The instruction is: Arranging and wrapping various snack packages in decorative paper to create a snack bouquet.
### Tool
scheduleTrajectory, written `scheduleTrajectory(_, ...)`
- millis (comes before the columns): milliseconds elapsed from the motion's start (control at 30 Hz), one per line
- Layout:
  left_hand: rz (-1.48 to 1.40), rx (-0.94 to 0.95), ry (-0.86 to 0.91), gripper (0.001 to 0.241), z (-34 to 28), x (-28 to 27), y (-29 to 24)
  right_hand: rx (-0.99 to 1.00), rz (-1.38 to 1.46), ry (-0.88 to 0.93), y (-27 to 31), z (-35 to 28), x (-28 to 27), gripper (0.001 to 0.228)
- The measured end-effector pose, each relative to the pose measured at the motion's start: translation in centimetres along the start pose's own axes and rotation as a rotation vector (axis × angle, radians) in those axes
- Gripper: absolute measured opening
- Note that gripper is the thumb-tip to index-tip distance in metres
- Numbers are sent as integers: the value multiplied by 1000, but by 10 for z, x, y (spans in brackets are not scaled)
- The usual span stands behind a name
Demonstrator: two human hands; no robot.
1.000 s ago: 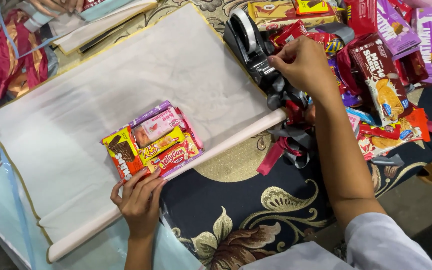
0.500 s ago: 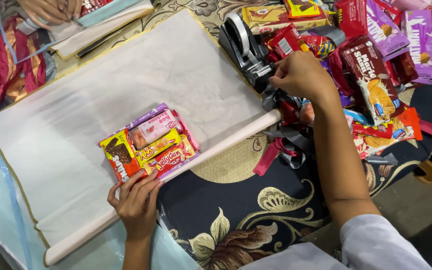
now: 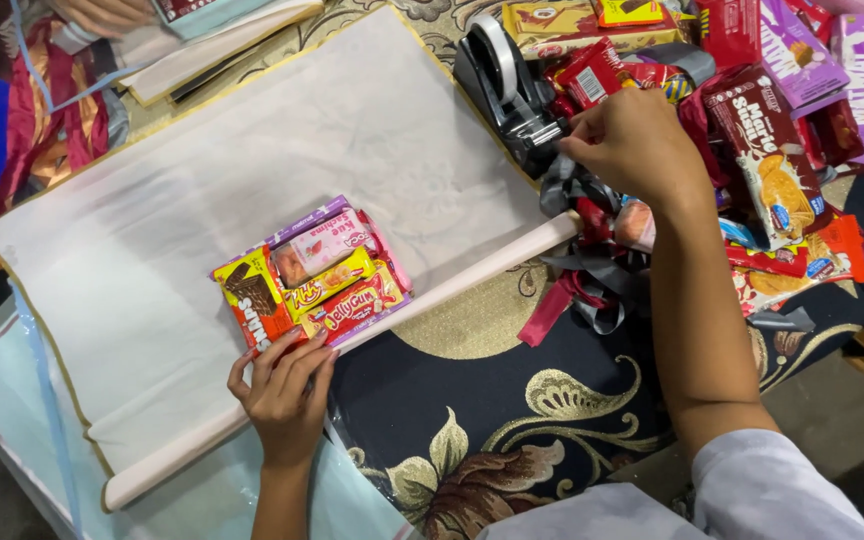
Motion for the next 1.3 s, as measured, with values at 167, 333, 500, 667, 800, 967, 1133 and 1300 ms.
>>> scheduleTrajectory(167,61,29,9,13,7,-2,-6,-95,226,-4,80,-27,-25,17)
scheduleTrajectory(333,50,-12,-63,10,-5,8,2,-282,492,174,149,-49,-4,17)
scheduleTrajectory(500,-1,12,-100,8,-3,8,1,-193,769,341,188,-78,63,15)
scheduleTrajectory(667,29,11,-117,14,-1,6,0,-152,840,401,209,-94,108,20)
scheduleTrajectory(800,90,62,-111,11,-2,12,2,-92,855,324,207,-98,125,26)
scheduleTrajectory(967,156,75,-117,13,-1,13,0,-105,946,284,224,-101,113,72)
scheduleTrajectory(1133,154,58,-105,13,-3,13,1,-23,1014,292,212,-99,139,52)
scheduleTrajectory(1300,159,39,-119,40,-9,18,7,1,1035,321,214,-98,143,44)
Point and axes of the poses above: each hand's wrist, its own z-axis towards the middle knuckle, its own x-axis out of the palm, y = z × x, the point moved 2 cm from there along z, towards the middle knuckle, and after that the axes turned 9 degrees about -z, right-handed, at the moved point
